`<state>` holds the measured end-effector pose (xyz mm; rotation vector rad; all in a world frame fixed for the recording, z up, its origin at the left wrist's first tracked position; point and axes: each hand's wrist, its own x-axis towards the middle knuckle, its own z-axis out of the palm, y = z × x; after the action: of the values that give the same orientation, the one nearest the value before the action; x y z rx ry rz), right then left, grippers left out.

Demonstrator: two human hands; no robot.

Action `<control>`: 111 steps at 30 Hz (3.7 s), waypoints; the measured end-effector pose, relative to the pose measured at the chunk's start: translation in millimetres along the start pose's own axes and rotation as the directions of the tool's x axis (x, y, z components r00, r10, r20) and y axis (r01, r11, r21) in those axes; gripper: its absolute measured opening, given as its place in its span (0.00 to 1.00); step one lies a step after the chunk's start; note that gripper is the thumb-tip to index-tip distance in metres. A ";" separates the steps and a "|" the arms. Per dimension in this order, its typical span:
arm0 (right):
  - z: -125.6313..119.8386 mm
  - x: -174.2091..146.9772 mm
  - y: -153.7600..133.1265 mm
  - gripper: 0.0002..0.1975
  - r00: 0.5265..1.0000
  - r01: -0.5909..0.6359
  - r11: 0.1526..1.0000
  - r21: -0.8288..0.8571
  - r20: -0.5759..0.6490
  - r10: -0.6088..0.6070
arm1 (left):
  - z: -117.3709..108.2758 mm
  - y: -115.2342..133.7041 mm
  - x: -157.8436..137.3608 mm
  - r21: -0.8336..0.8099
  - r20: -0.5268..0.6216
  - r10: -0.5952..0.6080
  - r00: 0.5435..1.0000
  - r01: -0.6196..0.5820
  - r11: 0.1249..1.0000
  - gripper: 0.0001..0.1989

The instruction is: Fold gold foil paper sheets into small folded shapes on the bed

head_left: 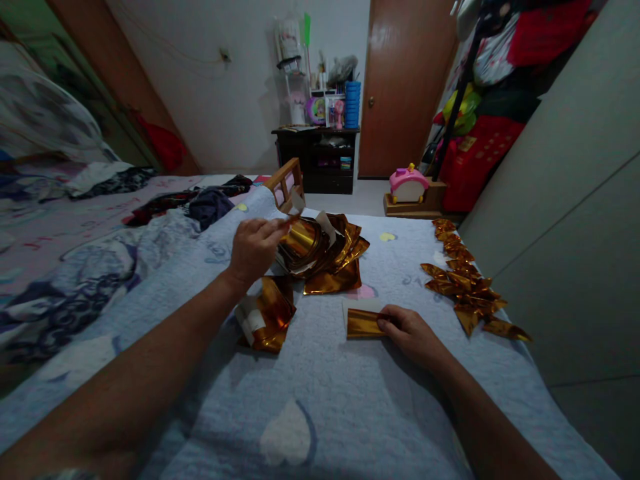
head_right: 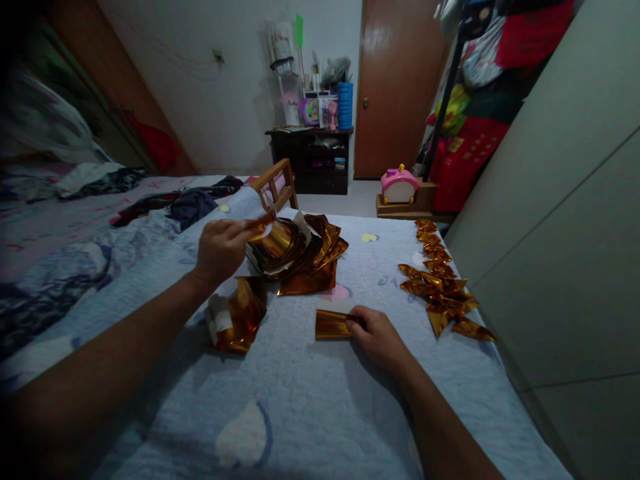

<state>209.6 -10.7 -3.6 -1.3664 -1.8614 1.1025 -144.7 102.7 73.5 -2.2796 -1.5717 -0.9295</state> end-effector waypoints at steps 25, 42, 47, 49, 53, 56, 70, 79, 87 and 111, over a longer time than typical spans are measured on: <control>-0.6 -0.1 2.7 0.08 1.000 -0.011 1.000 -0.029 0.024 0.012 | -10.4 14.7 -3.7 -0.049 0.272 0.310 0.911 -0.309 0.950 0.07; -0.2 0.2 3.5 0.09 0.998 0.041 0.999 -0.017 0.039 -0.040 | -16.8 166.8 -93.4 -0.423 0.372 0.264 0.890 -0.090 0.902 0.29; -1.9 -2.3 4.5 0.08 0.992 0.080 0.997 -0.023 0.097 -0.077 | 19.6 179.8 -106.9 -0.450 0.501 0.153 0.852 0.105 0.887 0.36; -2.9 -3.3 2.8 0.08 0.991 0.072 0.997 -0.037 0.120 -0.067 | 27.3 178.0 -105.1 -0.452 0.549 0.106 0.829 0.188 0.872 0.26; -4.4 -4.2 -1.2 0.07 0.990 0.046 0.997 -0.062 0.134 -0.037 | 36.9 174.1 -104.1 -0.529 0.611 0.120 0.782 0.292 0.797 0.06; -4.8 -4.2 -2.4 0.07 0.991 0.024 0.997 -0.069 0.135 -0.015 | 44.9 172.1 -108.0 -0.606 0.558 0.125 0.820 0.300 0.736 0.06; -5.4 -4.3 -5.8 0.07 0.989 0.048 0.995 -0.085 0.141 -0.036 | 50.1 163.9 -105.6 -0.622 0.496 -0.020 0.868 0.371 0.690 0.06; -4.3 -5.5 -5.7 0.08 0.990 0.022 0.995 -0.096 0.141 -0.008 | 48.9 163.2 -106.4 -0.599 0.534 0.040 0.845 0.344 0.723 0.05; -3.9 -4.4 -6.0 0.07 0.992 0.019 0.992 -0.122 0.125 -0.003 | 47.7 165.9 -107.5 -0.582 0.521 0.019 0.854 0.338 0.740 0.06; -4.8 -7.5 -9.7 0.07 0.990 0.019 0.987 -0.159 0.143 0.004 | 48.1 169.3 -116.3 -0.594 0.500 -0.012 0.866 0.353 0.723 0.05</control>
<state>211.2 -17.8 7.3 -1.3989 -2.0966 1.0924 -1.0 -29.6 -6.3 -3.0795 -1.9218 -1.2287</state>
